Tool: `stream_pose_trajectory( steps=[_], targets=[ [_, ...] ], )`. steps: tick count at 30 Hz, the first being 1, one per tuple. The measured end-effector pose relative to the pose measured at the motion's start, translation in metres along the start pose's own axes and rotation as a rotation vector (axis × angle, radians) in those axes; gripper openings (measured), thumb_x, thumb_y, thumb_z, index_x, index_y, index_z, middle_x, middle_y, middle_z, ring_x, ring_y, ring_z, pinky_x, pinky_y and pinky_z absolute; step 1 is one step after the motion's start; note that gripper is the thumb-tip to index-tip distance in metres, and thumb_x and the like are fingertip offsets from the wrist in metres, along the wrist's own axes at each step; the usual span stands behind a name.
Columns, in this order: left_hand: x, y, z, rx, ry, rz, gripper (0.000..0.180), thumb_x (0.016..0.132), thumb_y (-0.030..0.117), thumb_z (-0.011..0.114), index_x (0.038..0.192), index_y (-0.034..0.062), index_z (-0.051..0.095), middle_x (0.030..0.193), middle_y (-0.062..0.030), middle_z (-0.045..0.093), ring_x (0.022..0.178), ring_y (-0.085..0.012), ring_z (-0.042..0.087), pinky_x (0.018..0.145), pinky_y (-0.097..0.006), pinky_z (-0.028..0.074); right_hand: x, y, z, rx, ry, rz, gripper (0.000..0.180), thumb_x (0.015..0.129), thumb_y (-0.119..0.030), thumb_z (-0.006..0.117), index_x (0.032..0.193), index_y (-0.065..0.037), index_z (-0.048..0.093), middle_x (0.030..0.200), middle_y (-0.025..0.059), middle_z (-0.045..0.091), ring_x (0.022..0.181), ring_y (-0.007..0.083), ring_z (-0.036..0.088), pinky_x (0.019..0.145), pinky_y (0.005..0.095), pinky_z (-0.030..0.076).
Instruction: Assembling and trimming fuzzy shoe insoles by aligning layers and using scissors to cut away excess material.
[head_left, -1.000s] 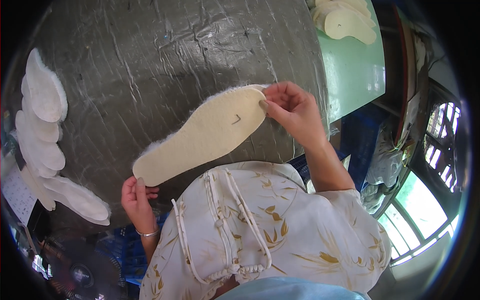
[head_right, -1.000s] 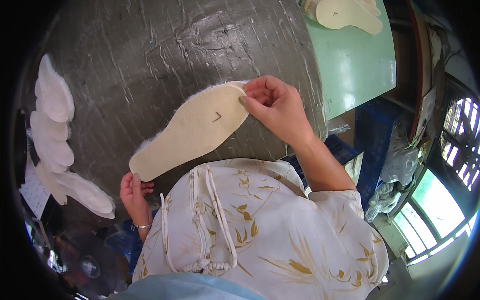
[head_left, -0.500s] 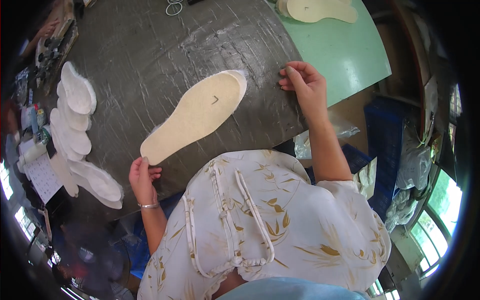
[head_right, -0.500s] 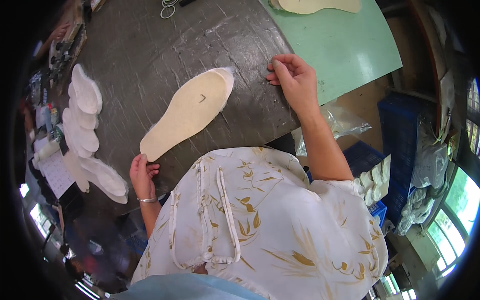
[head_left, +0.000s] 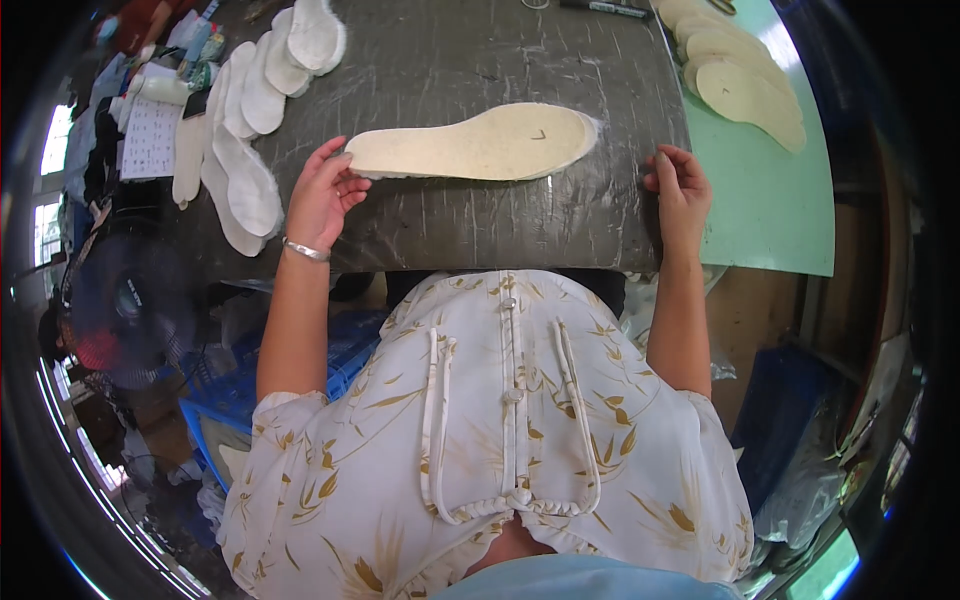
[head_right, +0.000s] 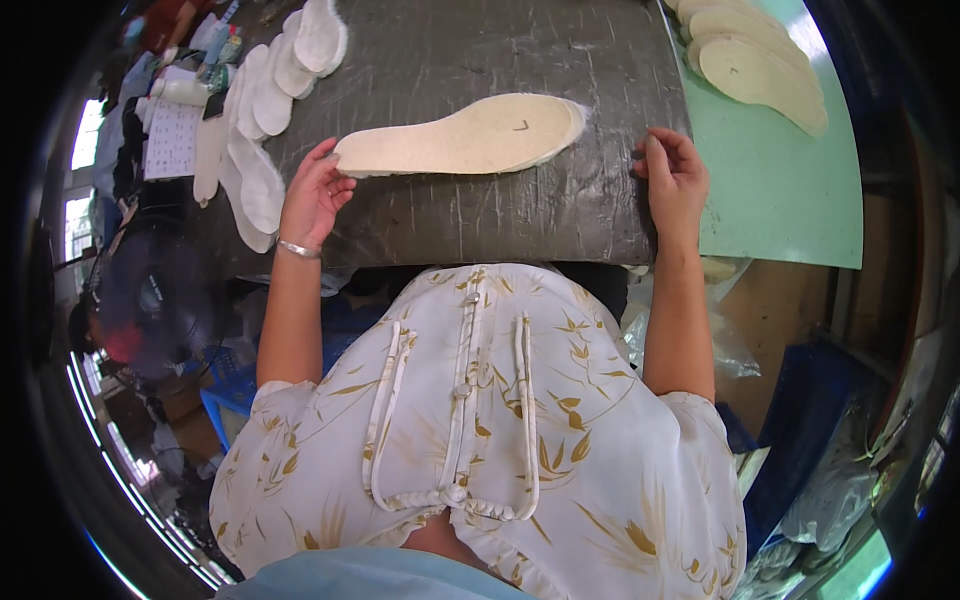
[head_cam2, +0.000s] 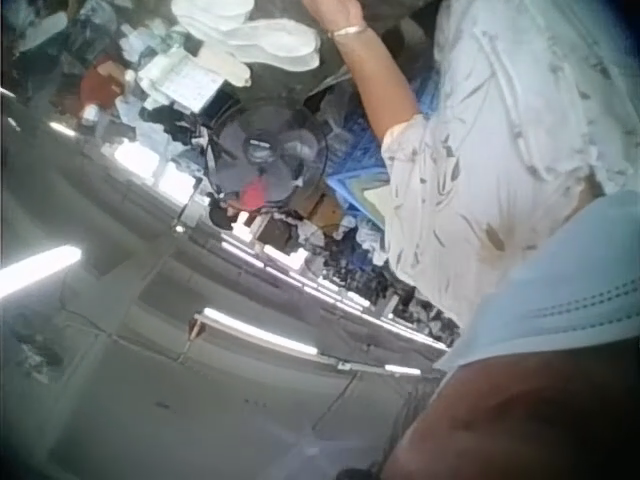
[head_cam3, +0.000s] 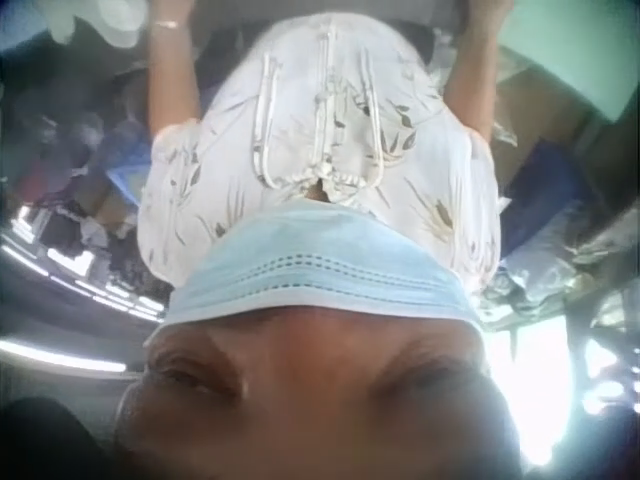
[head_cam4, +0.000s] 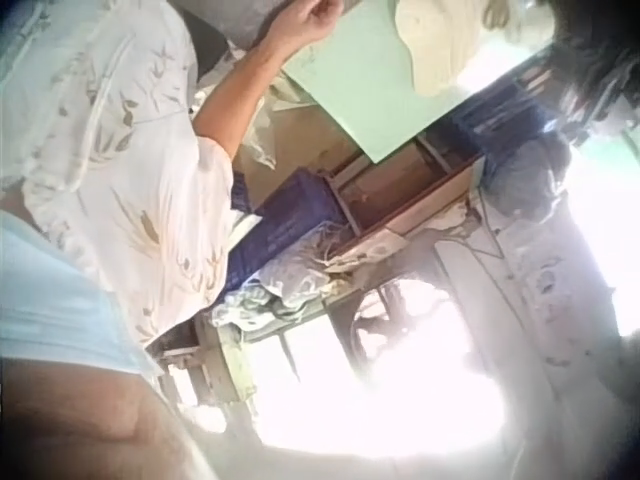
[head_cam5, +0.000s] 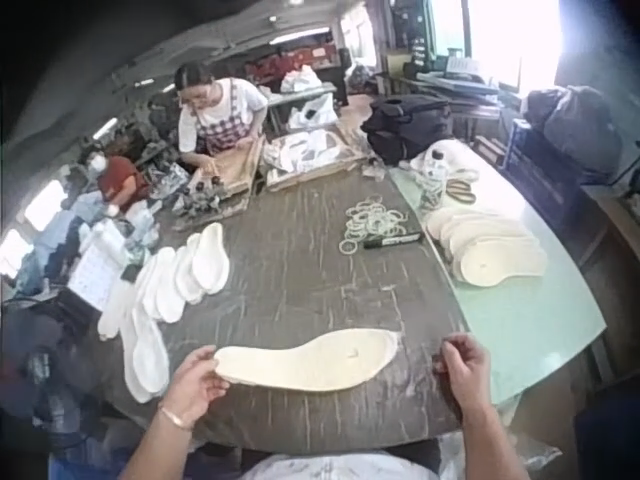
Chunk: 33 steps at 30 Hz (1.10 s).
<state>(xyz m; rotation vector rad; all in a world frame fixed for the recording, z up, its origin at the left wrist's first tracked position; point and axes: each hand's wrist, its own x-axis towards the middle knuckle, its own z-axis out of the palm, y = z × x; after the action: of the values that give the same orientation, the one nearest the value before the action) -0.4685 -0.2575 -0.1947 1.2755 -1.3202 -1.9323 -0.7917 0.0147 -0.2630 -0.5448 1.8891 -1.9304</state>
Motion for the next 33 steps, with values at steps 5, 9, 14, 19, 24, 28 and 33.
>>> stream_pose_trajectory(
  steps=[5, 9, 14, 19, 24, 28, 33],
  targets=[
    [0.001, 0.024, 0.013, -0.091, -0.061, 0.059, 0.046, 0.087, 0.016, 0.059, 0.128, 0.0034, 0.042, 0.091, -0.0073, 0.060, 0.070, -0.0149, 0.061, 0.059, -0.026, 0.051, 0.000, 0.009, -0.003, -0.008, -0.011, -0.013, 0.018, 0.090, -0.010, 0.060, 0.103, 0.002, 0.062, 0.085, 0.0060, 0.065, 0.064, 0.0068, 0.057, 0.058, 0.0188, 0.047],
    [0.007, 0.038, 0.022, -0.075, -0.103, 0.114, 0.045, 0.086, 0.015, 0.060, 0.125, 0.0023, 0.043, 0.087, -0.0069, 0.058, 0.068, -0.0147, 0.061, 0.058, -0.026, 0.051, -0.004, -0.004, 0.001, -0.059, -0.015, -0.016, 0.015, 0.090, -0.009, 0.060, 0.100, 0.001, 0.063, 0.084, 0.0048, 0.065, 0.065, 0.0070, 0.058, 0.059, 0.0195, 0.047],
    [0.008, 0.058, 0.042, -0.057, -0.101, 0.137, 0.035, 0.088, 0.012, 0.057, 0.121, 0.0049, 0.049, 0.082, -0.0034, 0.058, 0.068, -0.0133, 0.060, 0.059, -0.026, 0.049, -0.018, -0.022, 0.031, -0.293, -0.190, -0.176, 0.025, 0.081, -0.009, 0.068, 0.104, -0.001, 0.062, 0.093, 0.0066, 0.065, 0.084, 0.0140, 0.061, 0.073, 0.0278, 0.049],
    [0.003, 0.097, 0.076, -0.061, -0.165, 0.201, 0.033, 0.087, 0.011, 0.056, 0.118, 0.0044, 0.051, 0.079, -0.0037, 0.057, 0.066, -0.0143, 0.060, 0.058, -0.027, 0.049, -0.031, -0.092, 0.127, -0.548, -0.357, -0.750, 0.066, 0.067, -0.025, 0.080, 0.121, -0.003, 0.050, 0.113, 0.0157, 0.059, 0.104, 0.0340, 0.056, 0.088, 0.0422, 0.045],
    [-0.003, 0.124, 0.111, -0.062, -0.224, 0.276, 0.035, 0.083, 0.011, 0.060, 0.114, 0.0016, 0.048, 0.077, -0.0065, 0.059, 0.061, -0.0155, 0.062, 0.053, -0.026, 0.051, -0.007, -0.122, 0.186, -0.515, -0.208, -0.847, 0.066, 0.070, -0.022, 0.076, 0.125, -0.004, 0.045, 0.108, 0.0141, 0.061, 0.096, 0.0327, 0.059, 0.080, 0.0426, 0.047],
    [-0.003, 0.145, 0.120, 0.012, -0.167, 0.416, 0.036, 0.085, 0.016, 0.062, 0.116, 0.0043, 0.048, 0.079, -0.0039, 0.057, 0.065, -0.0136, 0.060, 0.054, -0.024, 0.048, 0.027, -0.152, 0.195, -0.357, -0.211, -0.680, 0.044, 0.076, -0.009, 0.061, 0.118, -0.003, 0.050, 0.086, 0.0117, 0.066, 0.077, 0.0307, 0.065, 0.069, 0.0398, 0.051],
    [0.029, 0.140, 0.103, 0.176, -0.290, 0.657, 0.055, 0.088, 0.020, 0.064, 0.134, 0.0012, 0.041, 0.118, -0.0090, 0.053, 0.106, -0.0160, 0.054, 0.090, -0.030, 0.045, 0.078, -0.184, 0.184, 0.001, -0.455, -0.432, 0.038, 0.081, -0.006, 0.058, 0.118, 0.001, 0.052, 0.094, 0.0073, 0.067, 0.082, 0.0127, 0.063, 0.073, 0.0273, 0.048]
  ],
)
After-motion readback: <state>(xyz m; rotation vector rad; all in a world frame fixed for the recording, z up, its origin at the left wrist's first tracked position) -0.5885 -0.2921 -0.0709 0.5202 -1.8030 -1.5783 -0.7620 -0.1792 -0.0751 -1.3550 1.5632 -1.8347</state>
